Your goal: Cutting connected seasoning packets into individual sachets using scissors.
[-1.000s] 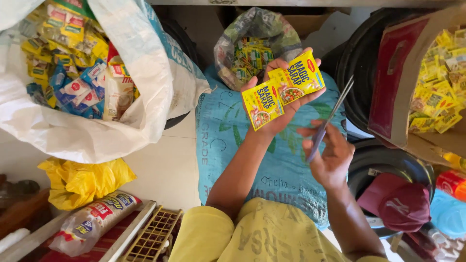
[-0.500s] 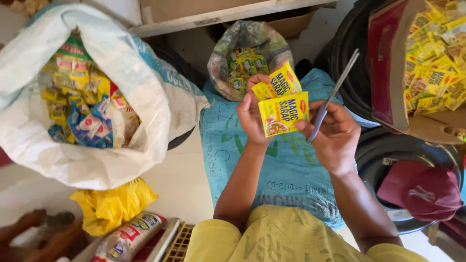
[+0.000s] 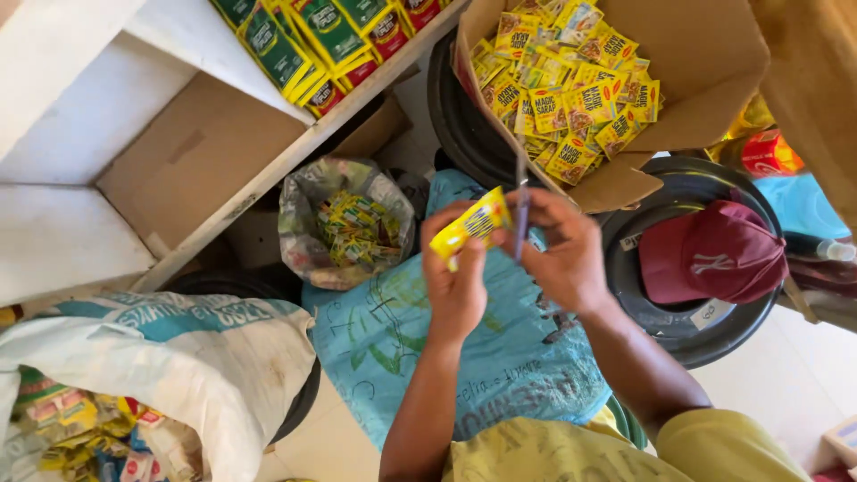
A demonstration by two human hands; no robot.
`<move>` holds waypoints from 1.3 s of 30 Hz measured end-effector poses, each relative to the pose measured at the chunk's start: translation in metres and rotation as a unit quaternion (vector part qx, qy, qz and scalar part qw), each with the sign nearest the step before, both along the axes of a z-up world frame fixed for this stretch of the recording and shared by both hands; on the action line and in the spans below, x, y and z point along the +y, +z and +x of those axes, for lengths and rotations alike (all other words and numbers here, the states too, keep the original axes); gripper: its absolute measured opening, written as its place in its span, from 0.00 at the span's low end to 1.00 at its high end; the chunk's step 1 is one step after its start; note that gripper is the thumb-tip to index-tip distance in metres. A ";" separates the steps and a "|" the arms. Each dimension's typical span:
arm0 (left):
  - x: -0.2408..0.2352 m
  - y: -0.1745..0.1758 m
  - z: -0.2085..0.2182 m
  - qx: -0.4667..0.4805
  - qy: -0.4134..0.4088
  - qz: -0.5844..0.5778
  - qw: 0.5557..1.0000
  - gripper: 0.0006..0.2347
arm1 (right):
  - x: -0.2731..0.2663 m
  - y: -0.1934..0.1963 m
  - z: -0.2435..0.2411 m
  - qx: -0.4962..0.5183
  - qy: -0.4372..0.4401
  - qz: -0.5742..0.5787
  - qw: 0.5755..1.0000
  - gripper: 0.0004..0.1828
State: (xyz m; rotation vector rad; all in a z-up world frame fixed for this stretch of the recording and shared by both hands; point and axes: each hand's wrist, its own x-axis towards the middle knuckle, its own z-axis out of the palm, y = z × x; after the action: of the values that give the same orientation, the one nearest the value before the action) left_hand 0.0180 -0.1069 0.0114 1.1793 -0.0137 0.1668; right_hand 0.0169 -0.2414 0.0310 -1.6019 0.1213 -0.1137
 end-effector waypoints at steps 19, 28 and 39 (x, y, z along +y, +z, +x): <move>0.039 -0.077 0.131 0.028 0.047 0.288 0.956 0.26 | -0.122 -0.015 0.102 -0.089 -0.116 -0.227 0.963 0.19; 0.115 -0.260 -0.057 0.196 -0.120 0.627 0.744 0.13 | 0.058 -0.117 0.005 -0.035 0.243 -0.116 0.962 0.27; 0.124 -0.273 -0.024 0.283 -0.155 0.440 0.838 0.13 | 0.076 -0.185 -0.011 0.032 0.312 -0.285 0.906 0.22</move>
State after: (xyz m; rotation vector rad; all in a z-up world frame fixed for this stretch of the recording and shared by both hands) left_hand -0.0058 0.0169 -0.2615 2.0912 0.2661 -0.5470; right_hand 0.0055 -0.1650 -0.1539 -2.1530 -0.4151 0.4413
